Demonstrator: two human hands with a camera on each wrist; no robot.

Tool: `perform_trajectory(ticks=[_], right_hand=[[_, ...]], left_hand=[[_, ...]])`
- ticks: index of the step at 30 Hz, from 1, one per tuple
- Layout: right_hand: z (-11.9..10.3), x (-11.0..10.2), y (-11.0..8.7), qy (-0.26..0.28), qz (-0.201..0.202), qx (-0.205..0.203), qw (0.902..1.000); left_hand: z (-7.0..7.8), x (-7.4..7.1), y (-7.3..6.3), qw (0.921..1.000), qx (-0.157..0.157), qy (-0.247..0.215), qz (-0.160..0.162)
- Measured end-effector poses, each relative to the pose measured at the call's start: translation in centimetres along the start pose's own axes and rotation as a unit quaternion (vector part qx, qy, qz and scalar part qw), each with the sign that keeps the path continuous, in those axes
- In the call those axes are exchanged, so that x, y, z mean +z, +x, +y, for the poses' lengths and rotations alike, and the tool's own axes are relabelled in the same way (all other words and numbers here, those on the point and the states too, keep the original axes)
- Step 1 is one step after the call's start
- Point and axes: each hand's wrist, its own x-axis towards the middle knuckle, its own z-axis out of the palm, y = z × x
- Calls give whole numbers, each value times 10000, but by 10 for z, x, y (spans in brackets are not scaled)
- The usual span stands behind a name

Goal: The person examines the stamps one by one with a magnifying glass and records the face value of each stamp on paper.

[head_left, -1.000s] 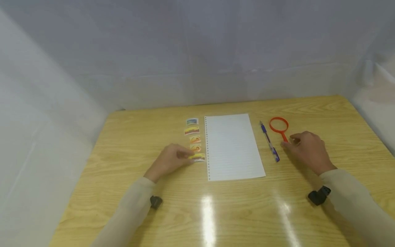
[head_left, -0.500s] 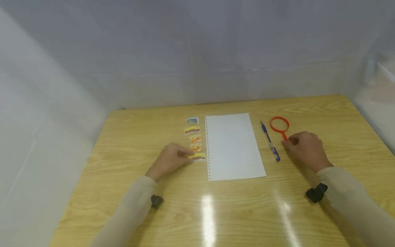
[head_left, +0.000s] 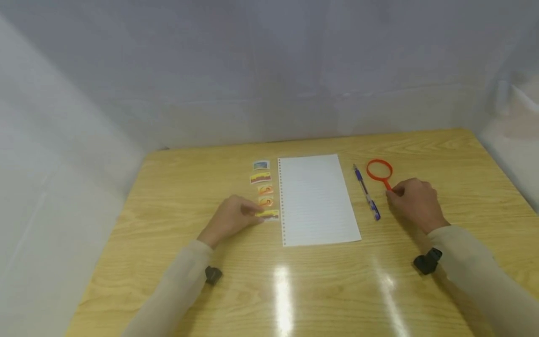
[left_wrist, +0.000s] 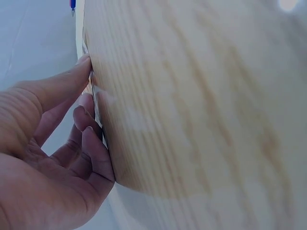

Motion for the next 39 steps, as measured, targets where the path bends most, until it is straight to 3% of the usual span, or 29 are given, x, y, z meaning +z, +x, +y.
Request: perform_trajectory(ticks=[9,24,39], right_hand=[[1,-1,2,48,-79,160,9998],[3,-11,9,315,-179,120,9993],[-33,-10,21,345,-69,-450,9984]], left_hand=[[-3,1,1,9999,143,-30,7],[-3,4,6,9999,97,-61,32],[-4,3,4,9999,102,-97,3]])
